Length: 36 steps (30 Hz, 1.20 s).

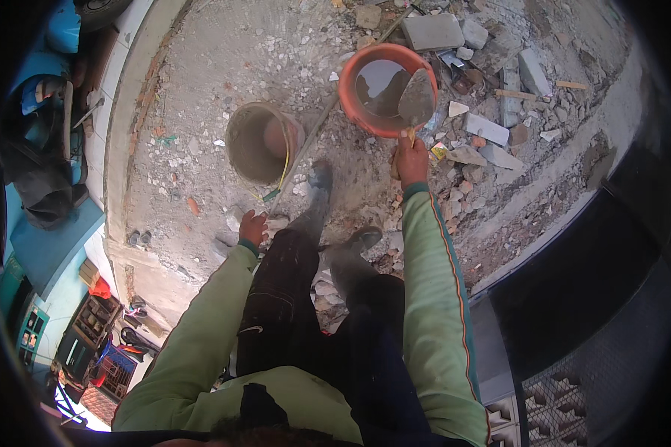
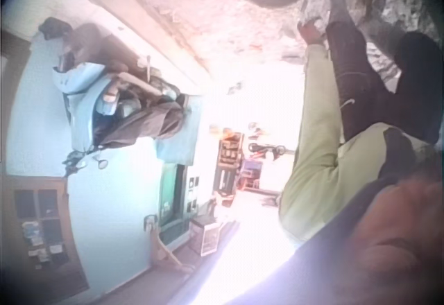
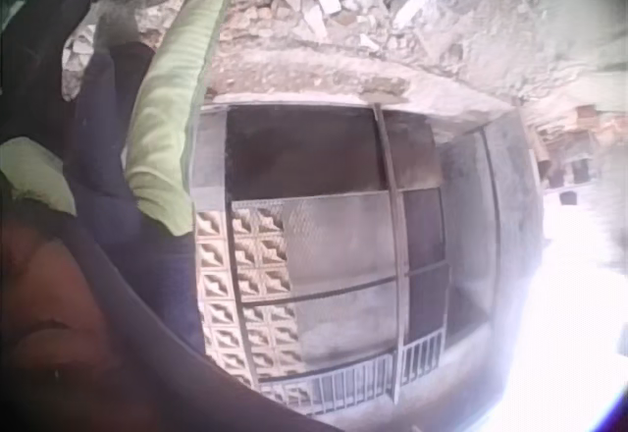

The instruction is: The person spreads wet cement on a floor using a trowel and then smooths the surface with a wooden float. The person works on a section of the floor, moving debris aside and leveling the material.

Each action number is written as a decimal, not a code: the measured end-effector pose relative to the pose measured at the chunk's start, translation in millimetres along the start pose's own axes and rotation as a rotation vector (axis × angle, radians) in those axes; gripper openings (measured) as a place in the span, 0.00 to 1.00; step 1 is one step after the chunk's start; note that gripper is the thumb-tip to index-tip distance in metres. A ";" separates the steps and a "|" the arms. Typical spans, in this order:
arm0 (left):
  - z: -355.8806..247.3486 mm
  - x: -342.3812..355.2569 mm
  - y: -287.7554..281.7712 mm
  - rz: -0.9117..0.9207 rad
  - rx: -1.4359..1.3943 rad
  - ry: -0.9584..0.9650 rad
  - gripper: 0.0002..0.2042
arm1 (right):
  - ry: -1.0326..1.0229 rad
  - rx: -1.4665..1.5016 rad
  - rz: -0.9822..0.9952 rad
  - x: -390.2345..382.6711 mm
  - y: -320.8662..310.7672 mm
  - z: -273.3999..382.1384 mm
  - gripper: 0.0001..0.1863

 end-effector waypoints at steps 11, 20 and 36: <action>-4.1 82.8 44.3 -0.041 -0.723 -0.144 0.20 | -0.207 -0.140 -0.145 292.7 66.9 -101.2 0.18; 6.5 72.5 10.2 -0.159 -1.123 -0.178 0.14 | -0.231 -0.019 -0.025 208.1 97.4 -36.5 0.17; -158.0 -141.9 -227.0 -0.289 -1.307 0.033 0.19 | 0.090 -1.043 0.087 -94.2 -166.4 85.0 0.20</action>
Point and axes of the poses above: each hand's wrist, its own x-axis towards the middle knuckle, its own y-axis out of the palm, z = x × y, the point moved 7 cm from there along x, towards the middle knuckle, and after that the axes turned 3 degrees about z, right-handed, at the moved point
